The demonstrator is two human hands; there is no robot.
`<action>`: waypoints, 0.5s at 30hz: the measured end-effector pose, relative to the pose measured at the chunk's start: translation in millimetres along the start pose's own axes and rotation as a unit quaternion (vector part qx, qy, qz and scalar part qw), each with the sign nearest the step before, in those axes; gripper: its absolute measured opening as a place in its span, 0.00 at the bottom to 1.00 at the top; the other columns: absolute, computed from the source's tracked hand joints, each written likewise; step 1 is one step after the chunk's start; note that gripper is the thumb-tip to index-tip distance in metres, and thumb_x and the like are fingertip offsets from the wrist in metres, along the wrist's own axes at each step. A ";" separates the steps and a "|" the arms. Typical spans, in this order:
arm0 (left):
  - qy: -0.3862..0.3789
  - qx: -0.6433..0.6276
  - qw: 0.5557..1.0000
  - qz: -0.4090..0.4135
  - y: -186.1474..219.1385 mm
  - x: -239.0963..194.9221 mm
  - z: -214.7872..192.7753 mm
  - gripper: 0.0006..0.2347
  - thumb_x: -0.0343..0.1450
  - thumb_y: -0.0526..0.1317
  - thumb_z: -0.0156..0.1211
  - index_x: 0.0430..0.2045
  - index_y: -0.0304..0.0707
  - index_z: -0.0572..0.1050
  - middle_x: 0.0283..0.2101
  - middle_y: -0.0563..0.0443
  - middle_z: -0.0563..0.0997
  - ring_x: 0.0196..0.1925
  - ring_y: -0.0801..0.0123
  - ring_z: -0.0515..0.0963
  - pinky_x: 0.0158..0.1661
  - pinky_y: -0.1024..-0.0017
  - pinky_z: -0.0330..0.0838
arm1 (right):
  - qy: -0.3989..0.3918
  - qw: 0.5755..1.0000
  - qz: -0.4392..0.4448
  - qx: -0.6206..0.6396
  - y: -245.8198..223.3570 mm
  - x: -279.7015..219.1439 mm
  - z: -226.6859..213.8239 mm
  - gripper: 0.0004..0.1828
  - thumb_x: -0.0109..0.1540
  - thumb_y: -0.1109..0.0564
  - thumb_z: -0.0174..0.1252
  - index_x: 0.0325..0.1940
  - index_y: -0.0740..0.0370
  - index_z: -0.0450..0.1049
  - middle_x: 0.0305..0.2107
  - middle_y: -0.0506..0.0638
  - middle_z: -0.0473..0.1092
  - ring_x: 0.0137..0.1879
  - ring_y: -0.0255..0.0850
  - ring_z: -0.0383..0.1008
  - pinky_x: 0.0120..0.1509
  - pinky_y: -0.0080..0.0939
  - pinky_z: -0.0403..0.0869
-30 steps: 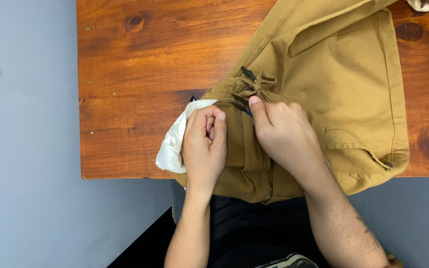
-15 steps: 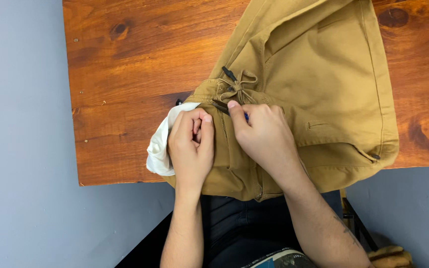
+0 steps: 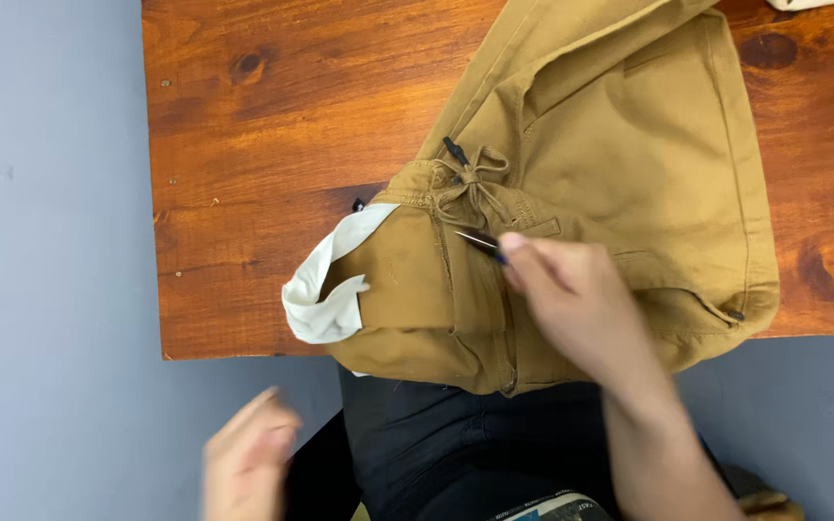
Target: The person uses a seam ripper to cut and remove stitches from the waistband and pocket area of a pair of tan pants. They pull out the loose threads and continue to deconstruct the seams along the garment.
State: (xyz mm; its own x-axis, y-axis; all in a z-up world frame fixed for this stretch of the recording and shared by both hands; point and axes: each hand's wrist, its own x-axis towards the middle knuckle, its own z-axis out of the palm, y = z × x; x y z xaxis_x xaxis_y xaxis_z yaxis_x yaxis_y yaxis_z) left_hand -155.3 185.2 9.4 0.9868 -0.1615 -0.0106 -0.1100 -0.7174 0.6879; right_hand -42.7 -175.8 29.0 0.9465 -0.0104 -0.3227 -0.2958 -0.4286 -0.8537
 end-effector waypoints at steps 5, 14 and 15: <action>0.125 0.178 0.942 -0.254 23.2 -18.7 -31.9 0.07 0.74 0.42 0.58 0.25 0.46 0.78 0.24 0.60 0.72 0.26 0.73 0.64 0.33 0.77 0.59 | -0.084 0.991 -0.035 0.102 29.4 -26.1 -32.3 0.28 0.71 0.48 0.48 0.17 0.59 0.65 0.13 0.43 0.57 0.21 0.31 0.55 0.27 0.33 0.55; 0.049 0.038 0.993 0.097 118.4 109.3 38.2 0.08 0.74 0.39 0.60 0.45 0.39 0.79 0.33 0.55 0.77 0.29 0.69 0.74 0.34 0.73 0.69 | -0.073 0.978 0.045 0.188 80.9 -63.7 -72.7 0.16 0.69 0.51 0.45 0.41 0.68 0.69 0.29 0.58 0.68 0.34 0.48 0.69 0.40 0.44 0.67; 0.017 0.075 0.983 0.165 121.5 126.4 47.1 0.13 0.77 0.40 0.57 0.54 0.37 0.77 0.30 0.52 0.72 0.31 0.64 0.75 0.35 0.68 0.70 | 0.038 0.941 0.245 0.232 86.5 -65.4 -69.2 0.26 0.68 0.59 0.46 0.65 0.79 0.73 0.46 0.73 0.76 0.50 0.61 0.79 0.55 0.54 0.74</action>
State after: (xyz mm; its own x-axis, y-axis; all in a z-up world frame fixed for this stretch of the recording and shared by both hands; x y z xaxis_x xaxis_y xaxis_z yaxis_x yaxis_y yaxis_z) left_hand -49.5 45.7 57.4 0.8972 -0.3825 0.2209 -0.4394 -0.7218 0.5348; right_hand -121.3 -274.7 4.6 0.6837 -0.1751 -0.7084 -0.7065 0.0840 -0.7027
